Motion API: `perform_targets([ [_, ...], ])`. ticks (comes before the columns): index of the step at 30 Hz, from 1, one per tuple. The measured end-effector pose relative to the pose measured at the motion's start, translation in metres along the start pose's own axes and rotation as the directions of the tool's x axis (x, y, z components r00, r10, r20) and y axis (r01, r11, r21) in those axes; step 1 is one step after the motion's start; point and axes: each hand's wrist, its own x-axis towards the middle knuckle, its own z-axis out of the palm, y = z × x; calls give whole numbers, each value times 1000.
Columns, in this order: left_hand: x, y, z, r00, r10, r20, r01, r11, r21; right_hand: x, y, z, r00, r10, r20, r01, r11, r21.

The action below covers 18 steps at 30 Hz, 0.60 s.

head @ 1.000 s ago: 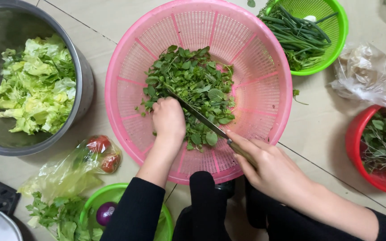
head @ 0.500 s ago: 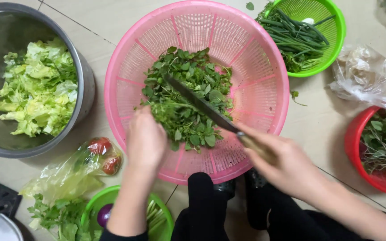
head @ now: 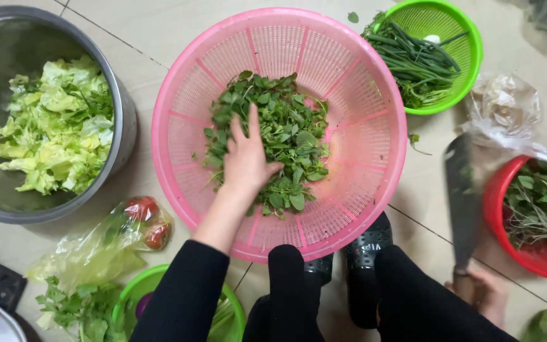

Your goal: Sorting, trimming roots, and cutting various leafy vegetables including lettuce and scallions on the floor

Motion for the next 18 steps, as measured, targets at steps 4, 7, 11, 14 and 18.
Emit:
perform_targets([
  [4,-5,-4,18,963,208,-173,-228,968,-104,-19,220,-47,912,42,409,15,991,-136],
  [7,-24,7,-5,953,193,-231,-266,900,-344,-30,218,-36,931,-69,358,183,938,-295],
  [11,-51,27,-77,997,76,9,-58,831,-553,-21,140,-9,902,-397,168,430,797,-425],
  [14,-29,-14,-65,996,66,-53,-79,944,-321,-11,160,-7,936,-292,198,353,791,-500],
  [18,-9,-36,-52,986,-128,108,149,965,-216,1,127,-2,979,-131,156,195,823,-534],
])
